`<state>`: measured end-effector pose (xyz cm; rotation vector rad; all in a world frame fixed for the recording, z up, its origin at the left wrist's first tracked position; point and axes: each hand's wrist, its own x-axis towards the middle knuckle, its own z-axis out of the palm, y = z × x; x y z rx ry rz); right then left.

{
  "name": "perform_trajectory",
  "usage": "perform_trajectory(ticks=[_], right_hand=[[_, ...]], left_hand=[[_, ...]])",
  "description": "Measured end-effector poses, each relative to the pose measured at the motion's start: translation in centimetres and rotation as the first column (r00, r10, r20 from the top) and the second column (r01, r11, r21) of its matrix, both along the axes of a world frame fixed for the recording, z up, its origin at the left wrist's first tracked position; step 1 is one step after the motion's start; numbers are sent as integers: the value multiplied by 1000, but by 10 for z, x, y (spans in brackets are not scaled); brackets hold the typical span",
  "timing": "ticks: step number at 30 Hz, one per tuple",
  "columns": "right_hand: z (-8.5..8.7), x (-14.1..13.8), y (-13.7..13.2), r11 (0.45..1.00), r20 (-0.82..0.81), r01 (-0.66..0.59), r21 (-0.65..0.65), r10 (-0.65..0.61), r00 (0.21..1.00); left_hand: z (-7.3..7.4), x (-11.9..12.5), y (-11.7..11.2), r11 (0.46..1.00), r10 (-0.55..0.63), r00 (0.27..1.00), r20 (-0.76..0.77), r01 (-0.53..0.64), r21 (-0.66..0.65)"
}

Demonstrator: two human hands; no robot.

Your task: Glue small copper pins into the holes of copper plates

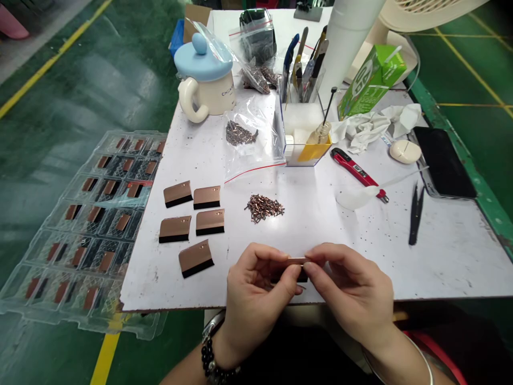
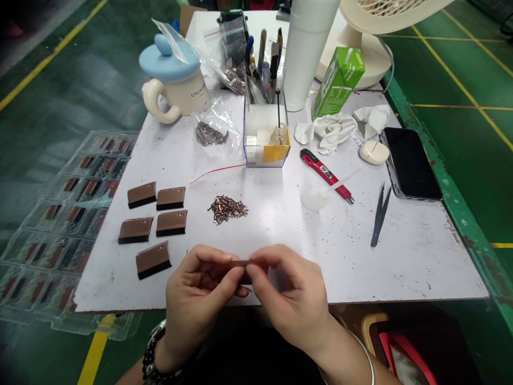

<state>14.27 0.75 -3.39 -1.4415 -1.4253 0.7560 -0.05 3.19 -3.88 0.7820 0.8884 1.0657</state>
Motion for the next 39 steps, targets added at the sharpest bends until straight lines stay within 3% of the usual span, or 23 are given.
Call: perform_trajectory(ticks=[10,14,18,19,21,23,25,27,31,35,39], right_hand=[[3,-5,6,996,-82,69,-55,-73,994],[6,-3,2,1000,-8,19,-1,-19,1000],[11,7,-2,997,18,-63,-37,64,998],[12,12,-2,999,31,-20,-26,21,999],[11,25,0,977,63,197,82,-203,977],[8,42,6,879,105,431,205,-458,883],[5,61,15,815,235,532,229,-577,782],[3,77,25,841,435,512,174,-532,726],[6,89,46,930,701,367,18,-273,659],[12,95,66,918,770,397,-18,-240,591],[16,111,80,894,814,448,-20,-246,527]], left_hand=[[5,0,4,999,7,1000,24,-6,-54],[5,0,3,998,15,1000,27,-13,-55],[7,0,2,997,21,999,28,-19,-81],[7,0,2,996,25,999,20,-23,-89],[7,-1,2,995,25,1000,0,-25,-95],[6,-1,2,996,23,1000,-17,-24,-87],[6,-1,2,997,23,999,-33,-26,-78],[8,1,2,996,35,998,-50,-39,-78],[15,6,2,987,113,989,-91,-123,-106],[18,8,-2,984,166,983,-82,-171,-54],[12,5,-6,982,181,982,-62,-177,69]])
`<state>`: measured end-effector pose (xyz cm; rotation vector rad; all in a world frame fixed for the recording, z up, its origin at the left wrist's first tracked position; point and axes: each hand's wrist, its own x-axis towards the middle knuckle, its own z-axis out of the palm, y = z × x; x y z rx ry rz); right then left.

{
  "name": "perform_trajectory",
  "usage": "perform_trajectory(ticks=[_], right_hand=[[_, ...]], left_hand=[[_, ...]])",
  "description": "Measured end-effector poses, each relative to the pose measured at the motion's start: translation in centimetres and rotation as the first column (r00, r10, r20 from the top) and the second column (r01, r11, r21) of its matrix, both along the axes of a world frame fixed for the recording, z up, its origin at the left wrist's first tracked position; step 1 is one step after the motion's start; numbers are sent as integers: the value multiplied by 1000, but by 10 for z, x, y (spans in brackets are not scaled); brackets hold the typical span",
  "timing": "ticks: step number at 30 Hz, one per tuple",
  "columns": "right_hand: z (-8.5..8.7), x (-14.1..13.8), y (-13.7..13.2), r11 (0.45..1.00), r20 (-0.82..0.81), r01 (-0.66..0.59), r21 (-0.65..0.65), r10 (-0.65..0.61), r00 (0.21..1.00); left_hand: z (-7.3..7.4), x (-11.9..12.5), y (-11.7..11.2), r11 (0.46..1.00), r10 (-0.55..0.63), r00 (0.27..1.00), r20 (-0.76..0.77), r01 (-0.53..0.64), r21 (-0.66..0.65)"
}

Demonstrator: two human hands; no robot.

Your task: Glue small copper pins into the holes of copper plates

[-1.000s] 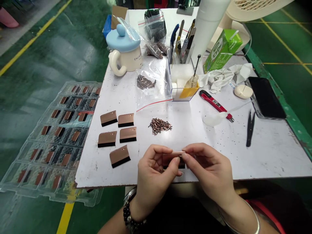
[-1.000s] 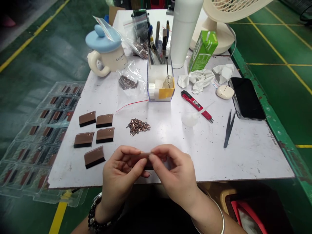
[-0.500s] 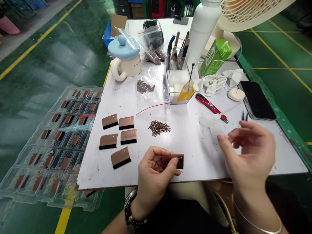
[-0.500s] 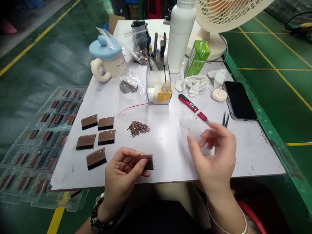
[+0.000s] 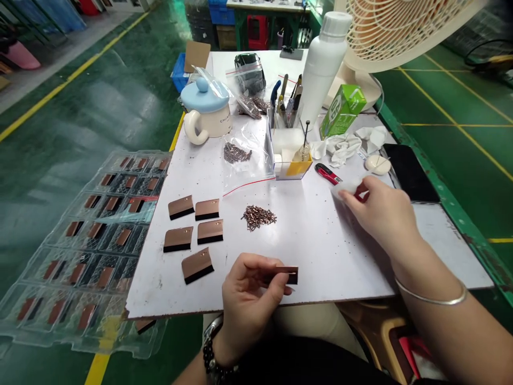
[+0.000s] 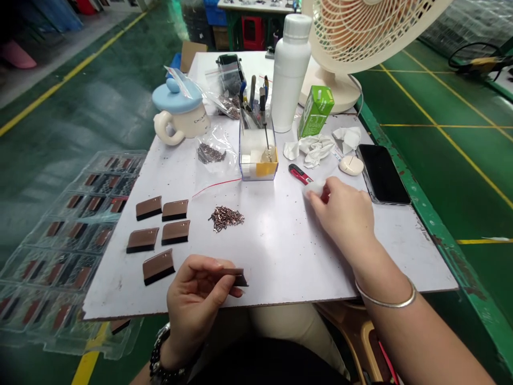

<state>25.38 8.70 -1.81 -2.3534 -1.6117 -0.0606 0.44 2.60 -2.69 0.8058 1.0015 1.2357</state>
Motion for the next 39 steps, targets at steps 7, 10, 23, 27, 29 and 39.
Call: perform_trajectory(ticks=[7,10,23,27,29,39], right_hand=[[16,-34,-47,923,-159,-150,355,217,963],[16,-73,-71,801,-421,-446,399,593,687],[10,-104,-73,684,-367,-510,521,719,590],[7,-106,-74,678,-376,-503,536,725,578],[7,-106,-74,673,-376,-505,540,730,571],[36,-72,-15,678,-265,-441,588,677,687]], left_hand=[[-17,-7,1,962,-65,997,-29,70,263],[-18,-7,0,944,-64,995,-79,86,319],[-21,-10,-1,925,-45,987,-157,100,366],[-20,-8,1,927,-37,986,-165,95,362],[-20,-8,-1,932,-28,983,-180,91,351],[18,-59,-2,620,348,783,-515,219,753]])
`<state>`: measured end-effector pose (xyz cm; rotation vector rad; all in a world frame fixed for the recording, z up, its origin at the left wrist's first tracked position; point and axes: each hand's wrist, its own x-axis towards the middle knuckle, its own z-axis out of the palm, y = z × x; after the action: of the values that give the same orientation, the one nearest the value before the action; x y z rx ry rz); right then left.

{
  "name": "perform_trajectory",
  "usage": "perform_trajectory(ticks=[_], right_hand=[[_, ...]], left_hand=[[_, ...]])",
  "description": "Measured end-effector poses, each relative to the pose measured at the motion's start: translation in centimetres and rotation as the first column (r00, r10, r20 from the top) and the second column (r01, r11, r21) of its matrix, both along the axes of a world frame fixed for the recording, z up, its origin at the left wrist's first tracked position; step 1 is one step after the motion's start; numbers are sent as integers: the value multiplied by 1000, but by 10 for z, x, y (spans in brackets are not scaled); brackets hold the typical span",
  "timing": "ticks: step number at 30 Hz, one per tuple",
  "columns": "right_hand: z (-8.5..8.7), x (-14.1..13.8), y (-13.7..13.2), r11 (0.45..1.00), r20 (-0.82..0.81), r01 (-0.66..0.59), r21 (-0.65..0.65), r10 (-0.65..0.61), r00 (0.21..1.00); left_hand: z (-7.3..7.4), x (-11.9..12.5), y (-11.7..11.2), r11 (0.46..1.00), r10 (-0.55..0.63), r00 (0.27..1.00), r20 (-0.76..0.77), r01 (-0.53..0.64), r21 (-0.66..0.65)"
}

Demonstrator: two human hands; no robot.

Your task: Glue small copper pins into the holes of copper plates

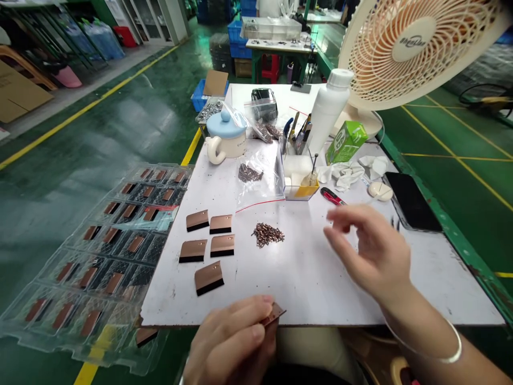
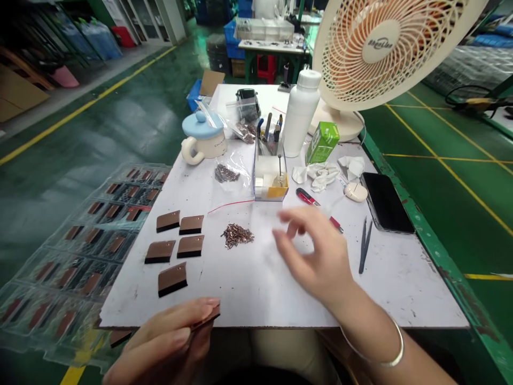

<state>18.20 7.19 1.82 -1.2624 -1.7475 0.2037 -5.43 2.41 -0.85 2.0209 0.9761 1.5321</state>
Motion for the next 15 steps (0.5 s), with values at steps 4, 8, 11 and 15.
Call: perform_trajectory(ticks=[4,8,11,15], right_hand=[[10,3,58,940,208,294,170,-326,922],[3,3,95,936,335,328,131,-353,873],[-4,7,102,892,347,376,250,-446,825],[3,19,73,836,205,353,421,-467,860]], left_hand=[[16,-25,0,967,-19,950,-312,97,236],[18,-24,-5,945,1,921,-390,127,302],[16,-17,2,894,27,943,-333,126,429],[18,-15,21,815,-26,927,-374,236,528]])
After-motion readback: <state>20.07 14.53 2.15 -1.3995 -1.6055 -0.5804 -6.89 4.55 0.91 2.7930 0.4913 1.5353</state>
